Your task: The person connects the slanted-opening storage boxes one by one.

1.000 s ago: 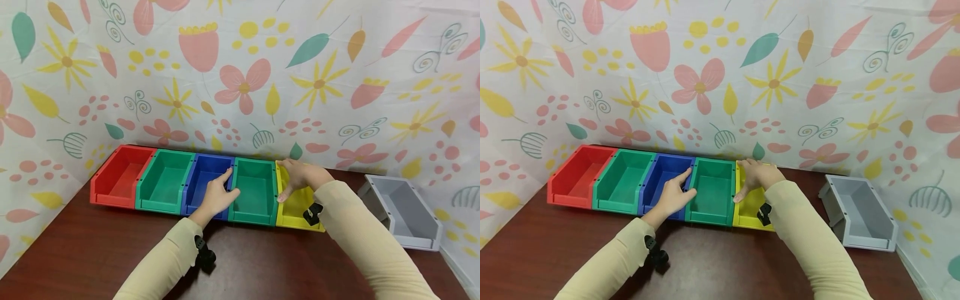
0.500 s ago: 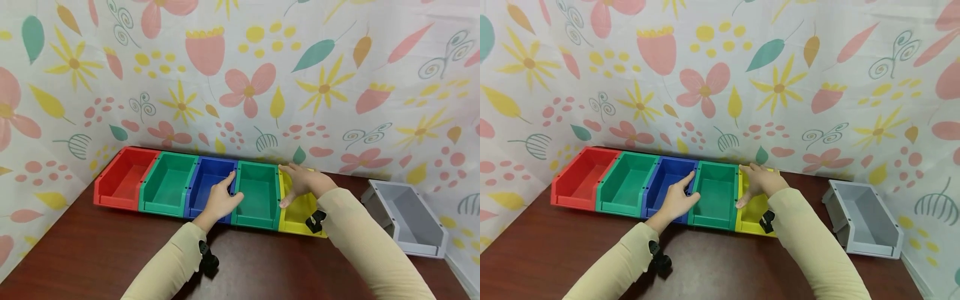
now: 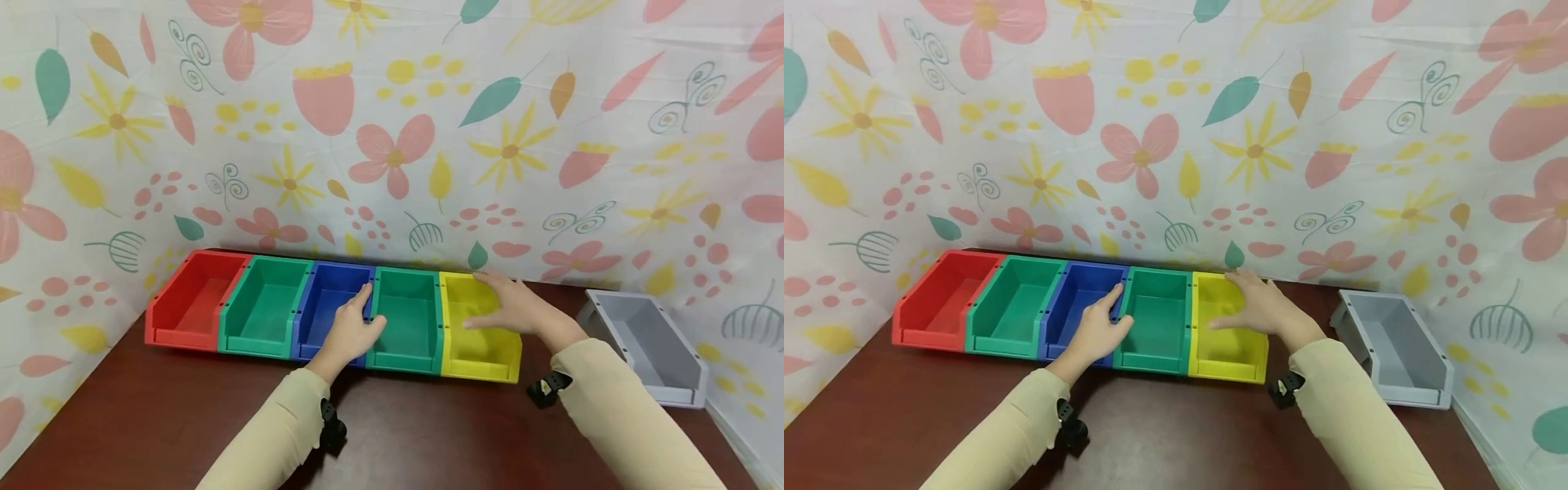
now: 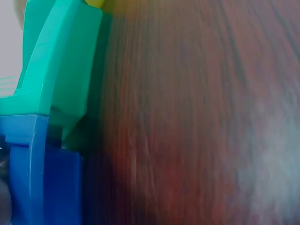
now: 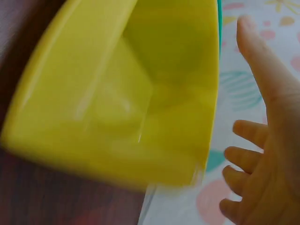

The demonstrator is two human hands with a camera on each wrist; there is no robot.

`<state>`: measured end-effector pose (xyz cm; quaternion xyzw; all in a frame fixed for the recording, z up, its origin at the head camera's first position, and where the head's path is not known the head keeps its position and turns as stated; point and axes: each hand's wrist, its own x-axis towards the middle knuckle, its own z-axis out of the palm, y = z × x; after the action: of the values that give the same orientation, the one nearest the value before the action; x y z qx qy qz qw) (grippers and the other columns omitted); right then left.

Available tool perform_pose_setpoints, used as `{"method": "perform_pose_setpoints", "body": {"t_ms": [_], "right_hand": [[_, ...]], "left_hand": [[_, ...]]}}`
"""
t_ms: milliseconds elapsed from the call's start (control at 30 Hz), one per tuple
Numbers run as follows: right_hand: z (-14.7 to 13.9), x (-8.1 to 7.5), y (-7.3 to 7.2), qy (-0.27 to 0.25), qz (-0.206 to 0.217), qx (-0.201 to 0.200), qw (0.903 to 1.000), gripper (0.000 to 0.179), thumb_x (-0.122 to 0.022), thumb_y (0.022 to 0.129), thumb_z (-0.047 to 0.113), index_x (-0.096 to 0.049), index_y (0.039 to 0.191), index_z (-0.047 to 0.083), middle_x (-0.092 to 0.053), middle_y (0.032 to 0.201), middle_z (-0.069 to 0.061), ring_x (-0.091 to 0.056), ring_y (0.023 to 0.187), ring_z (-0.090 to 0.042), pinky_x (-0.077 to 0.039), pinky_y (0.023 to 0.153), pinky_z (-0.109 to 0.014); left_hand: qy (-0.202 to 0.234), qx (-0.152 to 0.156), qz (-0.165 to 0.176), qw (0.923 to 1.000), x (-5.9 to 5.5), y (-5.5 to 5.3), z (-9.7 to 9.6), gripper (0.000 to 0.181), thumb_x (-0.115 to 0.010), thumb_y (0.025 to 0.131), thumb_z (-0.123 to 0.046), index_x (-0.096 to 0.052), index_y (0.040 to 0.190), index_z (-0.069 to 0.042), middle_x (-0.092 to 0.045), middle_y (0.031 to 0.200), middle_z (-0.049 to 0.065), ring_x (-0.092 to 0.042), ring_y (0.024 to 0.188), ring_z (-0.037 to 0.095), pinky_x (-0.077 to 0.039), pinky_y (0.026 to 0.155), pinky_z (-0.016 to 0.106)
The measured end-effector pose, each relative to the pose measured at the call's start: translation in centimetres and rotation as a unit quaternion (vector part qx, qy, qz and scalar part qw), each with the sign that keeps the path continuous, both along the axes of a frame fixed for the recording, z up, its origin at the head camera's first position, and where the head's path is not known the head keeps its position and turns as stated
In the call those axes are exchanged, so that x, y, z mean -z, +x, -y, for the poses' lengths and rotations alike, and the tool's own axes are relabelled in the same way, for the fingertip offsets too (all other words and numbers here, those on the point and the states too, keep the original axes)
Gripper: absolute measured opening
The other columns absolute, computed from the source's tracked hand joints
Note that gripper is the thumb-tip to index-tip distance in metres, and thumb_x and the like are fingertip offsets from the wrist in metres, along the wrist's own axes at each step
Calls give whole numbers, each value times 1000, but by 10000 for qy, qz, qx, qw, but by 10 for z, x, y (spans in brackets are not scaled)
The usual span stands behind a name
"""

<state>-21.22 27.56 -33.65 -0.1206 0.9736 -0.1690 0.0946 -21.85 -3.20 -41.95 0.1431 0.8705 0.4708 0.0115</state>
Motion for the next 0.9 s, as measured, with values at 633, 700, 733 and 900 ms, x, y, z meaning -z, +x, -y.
{"method": "perform_pose_setpoints", "body": {"t_ms": [633,700,733,900], "right_hand": [[-150,-4,58,446,-707,1519,9849,87,-50,91,54,-24,144,-10,-17,143,-44,-24,121,-64,-27,90,-72],[-170,1,65,541,-855,1626,9815,85,-50,92,50,-24,142,-13,-18,140,-46,-21,122,-64,-25,91,-72],[-179,4,69,598,-913,1694,9795,85,-51,92,49,-24,141,-15,-18,139,-47,-20,122,-64,-24,91,-73],[-217,18,86,546,-875,2124,9717,93,-54,91,45,-11,140,-22,-17,132,-53,-21,117,-67,-24,90,-72]], "left_hand": [[-465,-128,-224,9986,1,-1,41,69,-48,86,-25,-27,151,-16,-30,154,7,-34,49,17,-42,71,34],[-569,-48,-188,9982,0,-2,46,69,-48,87,-25,-25,151,-16,-29,154,7,-27,43,14,-40,60,32],[-613,0,-151,9980,-1,-2,49,69,-47,87,-26,-24,151,-16,-28,155,6,-25,41,16,-38,56,32],[-963,-22,-197,9952,-10,-2,56,68,-48,88,-27,-25,151,-14,-28,155,7,-60,105,25,-45,71,38]]}}
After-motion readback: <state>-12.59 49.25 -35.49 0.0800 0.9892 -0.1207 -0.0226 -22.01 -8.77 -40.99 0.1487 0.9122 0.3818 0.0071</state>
